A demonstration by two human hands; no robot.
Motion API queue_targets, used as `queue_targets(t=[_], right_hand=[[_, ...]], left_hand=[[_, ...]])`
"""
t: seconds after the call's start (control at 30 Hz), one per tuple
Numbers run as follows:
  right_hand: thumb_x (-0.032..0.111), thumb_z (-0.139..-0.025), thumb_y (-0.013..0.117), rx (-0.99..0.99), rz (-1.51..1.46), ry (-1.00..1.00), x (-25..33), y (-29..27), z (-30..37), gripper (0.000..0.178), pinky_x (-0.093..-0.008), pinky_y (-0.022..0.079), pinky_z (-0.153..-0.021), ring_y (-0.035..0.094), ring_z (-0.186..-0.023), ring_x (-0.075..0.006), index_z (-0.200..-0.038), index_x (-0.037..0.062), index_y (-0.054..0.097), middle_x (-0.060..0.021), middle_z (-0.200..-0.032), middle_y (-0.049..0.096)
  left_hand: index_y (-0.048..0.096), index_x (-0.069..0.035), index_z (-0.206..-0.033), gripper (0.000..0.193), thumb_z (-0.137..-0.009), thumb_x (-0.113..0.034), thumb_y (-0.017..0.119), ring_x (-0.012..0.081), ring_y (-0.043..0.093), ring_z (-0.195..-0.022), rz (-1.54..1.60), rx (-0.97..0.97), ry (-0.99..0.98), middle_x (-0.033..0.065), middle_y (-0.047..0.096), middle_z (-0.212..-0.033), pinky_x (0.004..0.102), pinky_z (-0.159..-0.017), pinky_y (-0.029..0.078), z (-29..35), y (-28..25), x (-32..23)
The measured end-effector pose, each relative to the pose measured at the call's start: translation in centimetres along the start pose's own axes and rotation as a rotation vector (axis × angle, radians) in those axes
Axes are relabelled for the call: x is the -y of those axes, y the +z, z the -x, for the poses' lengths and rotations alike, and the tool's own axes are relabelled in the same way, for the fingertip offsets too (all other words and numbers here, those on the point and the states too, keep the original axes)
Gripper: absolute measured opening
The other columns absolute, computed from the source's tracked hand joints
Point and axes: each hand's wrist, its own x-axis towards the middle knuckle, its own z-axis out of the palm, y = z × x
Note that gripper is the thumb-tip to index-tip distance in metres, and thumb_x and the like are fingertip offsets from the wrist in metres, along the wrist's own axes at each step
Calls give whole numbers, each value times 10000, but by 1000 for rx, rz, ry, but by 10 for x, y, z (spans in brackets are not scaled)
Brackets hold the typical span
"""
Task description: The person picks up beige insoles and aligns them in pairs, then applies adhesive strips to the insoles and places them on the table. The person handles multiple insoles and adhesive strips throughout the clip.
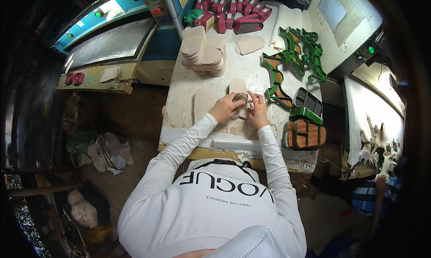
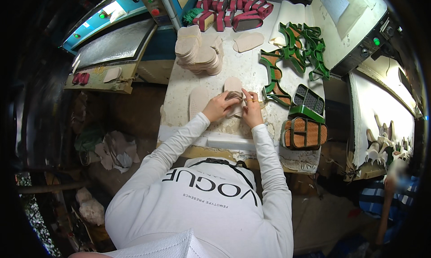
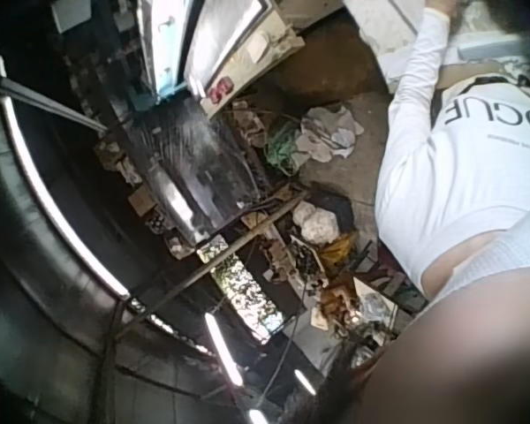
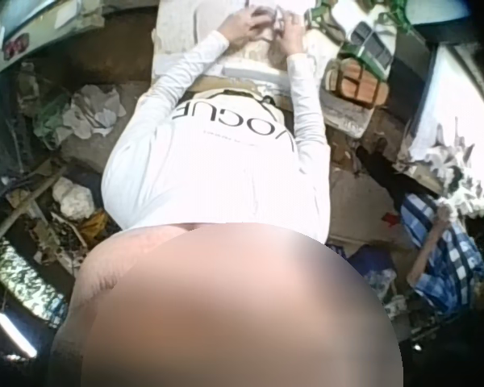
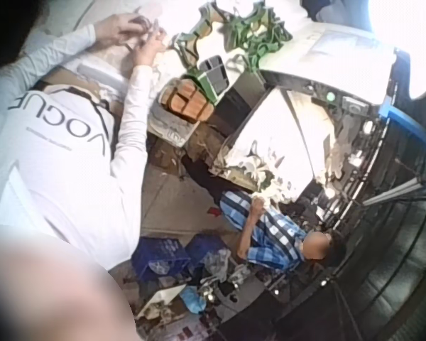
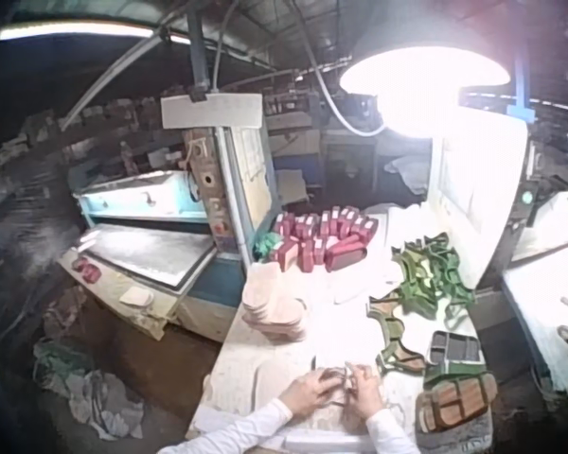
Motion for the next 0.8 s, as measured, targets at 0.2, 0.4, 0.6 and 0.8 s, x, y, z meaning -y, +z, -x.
queue_targets(t=[0.2, 0.4, 0.6, 0.8], right_hand=[[-179, -695, 532, -65, 148, -17, -3, 2, 0, 676, -279, 545, -697, 585, -946, -222, -1294, 129, 477, -116, -1063, 459], [-140, -701, 575, -222, -35, 132, -1, -2, -2, 371, -271, 563, -704, 596, -853, -174, -1027, 37, 569, -82, -963, 482], [-116, -691, 558, -77, -289, 114, 11, 39, 5, 162, -308, 509, -658, 592, -725, -262, -794, 0, 515, -116, -846, 493], [-119, -681, 551, -100, -108, -4, 18, 57, 6, 175, -369, 474, -634, 558, -728, -317, -789, 10, 503, -142, -845, 491]], left_hand=[[582, -161, -1073, 394, -711, -233, 720, 311, 577, -985, -132, 34, 48, 132, 521, -1110, 403, -836, 492, 3, 4, -9], [553, -137, -1080, 329, -760, -132, 629, 290, 605, -912, 95, 17, -132, 112, 559, -1004, 373, -778, 505, -1, -3, 0], [535, -152, -1084, 318, -777, -68, 527, 318, 604, -857, 254, 7, -304, 133, 566, -924, 365, -745, 501, -5, -14, 16], [578, -166, -1036, 269, -779, -97, 542, 328, 613, -809, 308, -34, -254, 135, 559, -897, 401, -726, 510, -1, -15, 15]])
